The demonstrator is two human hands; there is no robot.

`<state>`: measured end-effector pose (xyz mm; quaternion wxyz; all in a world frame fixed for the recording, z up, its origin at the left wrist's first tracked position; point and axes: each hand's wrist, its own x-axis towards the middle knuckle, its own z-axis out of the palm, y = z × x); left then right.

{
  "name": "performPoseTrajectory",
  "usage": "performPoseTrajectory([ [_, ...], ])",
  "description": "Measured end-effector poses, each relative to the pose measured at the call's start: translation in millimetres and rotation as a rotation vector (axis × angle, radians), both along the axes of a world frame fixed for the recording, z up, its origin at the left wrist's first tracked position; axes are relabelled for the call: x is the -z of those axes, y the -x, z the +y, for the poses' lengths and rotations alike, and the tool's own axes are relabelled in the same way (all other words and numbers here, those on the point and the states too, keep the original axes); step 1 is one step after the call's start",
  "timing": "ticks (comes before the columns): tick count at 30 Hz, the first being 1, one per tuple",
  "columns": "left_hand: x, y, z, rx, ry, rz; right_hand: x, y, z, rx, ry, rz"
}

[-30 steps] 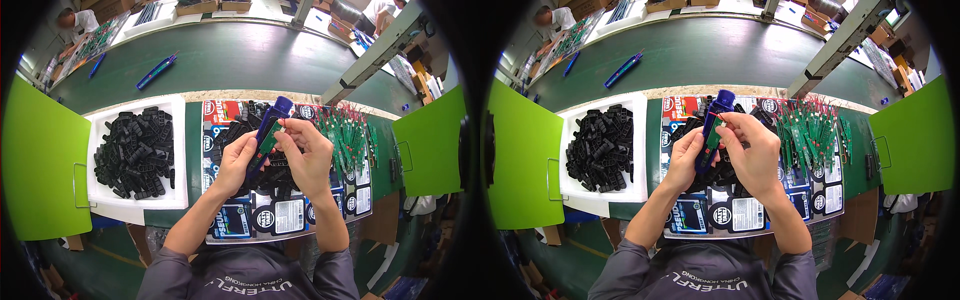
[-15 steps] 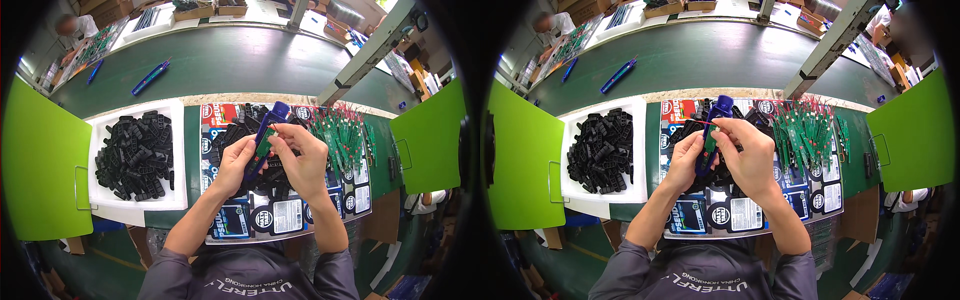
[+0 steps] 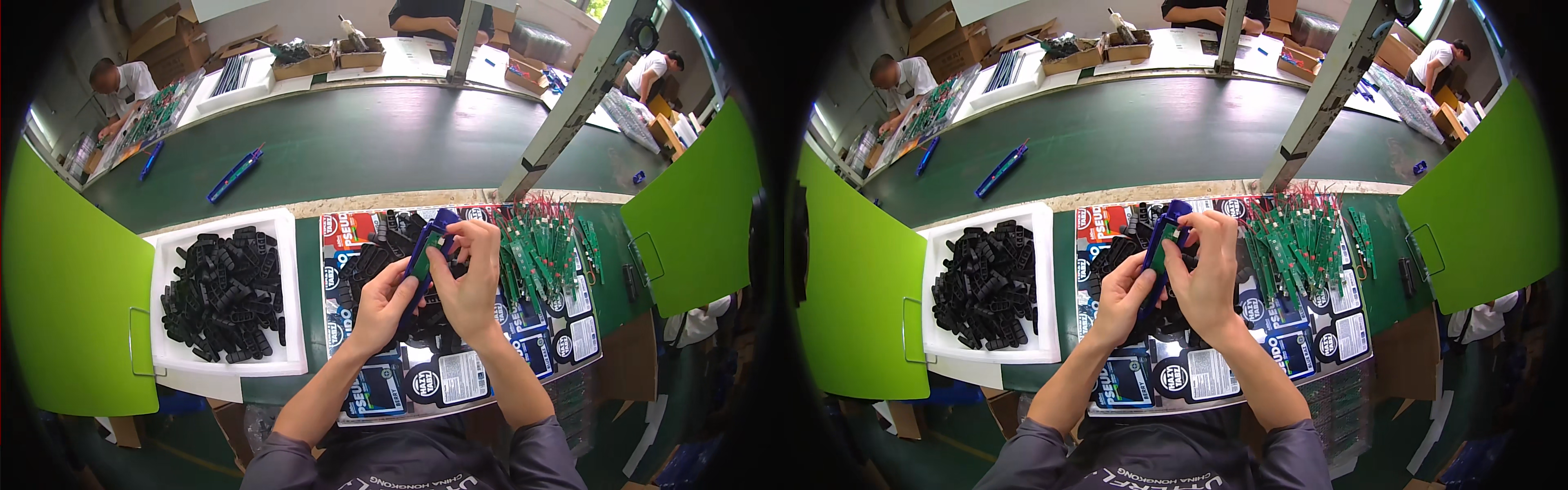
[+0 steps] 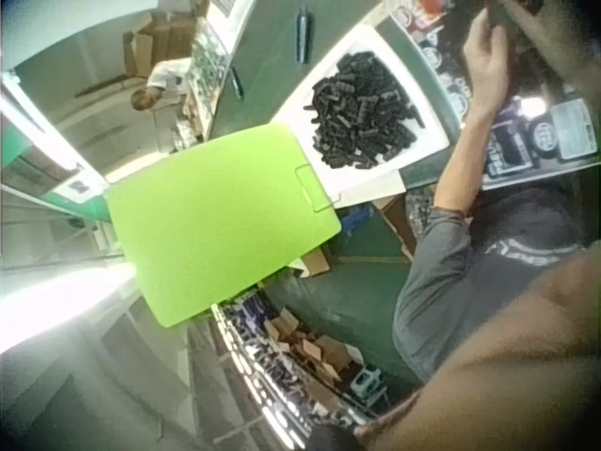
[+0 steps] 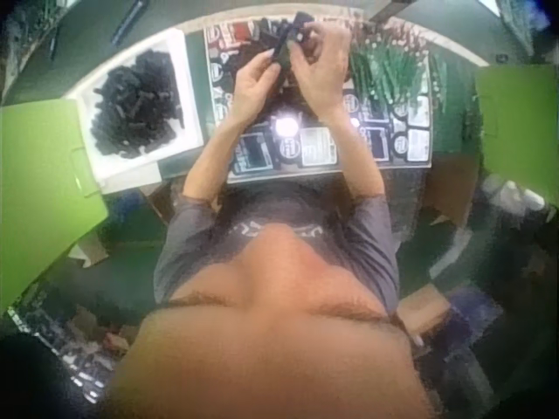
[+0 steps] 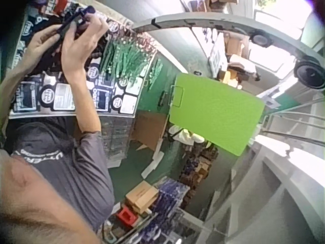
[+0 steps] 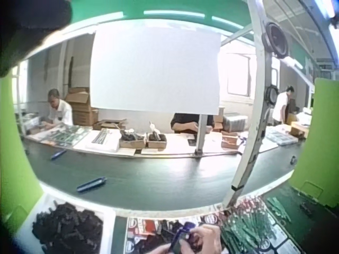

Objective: The person assembles small electronic devices by inserting green circuit boards into blue plastic casings. They pick up a casing, insert a circuit board, and then place the completed unit onto the table. This process is repeated multiple times using components from nearby trays.

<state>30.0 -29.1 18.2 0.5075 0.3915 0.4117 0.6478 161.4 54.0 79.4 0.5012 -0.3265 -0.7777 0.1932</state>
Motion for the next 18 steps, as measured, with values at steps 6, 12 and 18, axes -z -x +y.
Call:
performPoseTrajectory([
  [6,1,-1,-1,-0.016,0.004,0.060,4,2,-1,-0.026,0.292,0.133],
  [12,-2,1,-1,-0.045,0.018,0.096,4,0,1,-0.057,0.308,0.132],
  [18,-28,16,-1,-0.202,0.036,0.087,14,-27,21,-0.054,0.261,0.218],
])
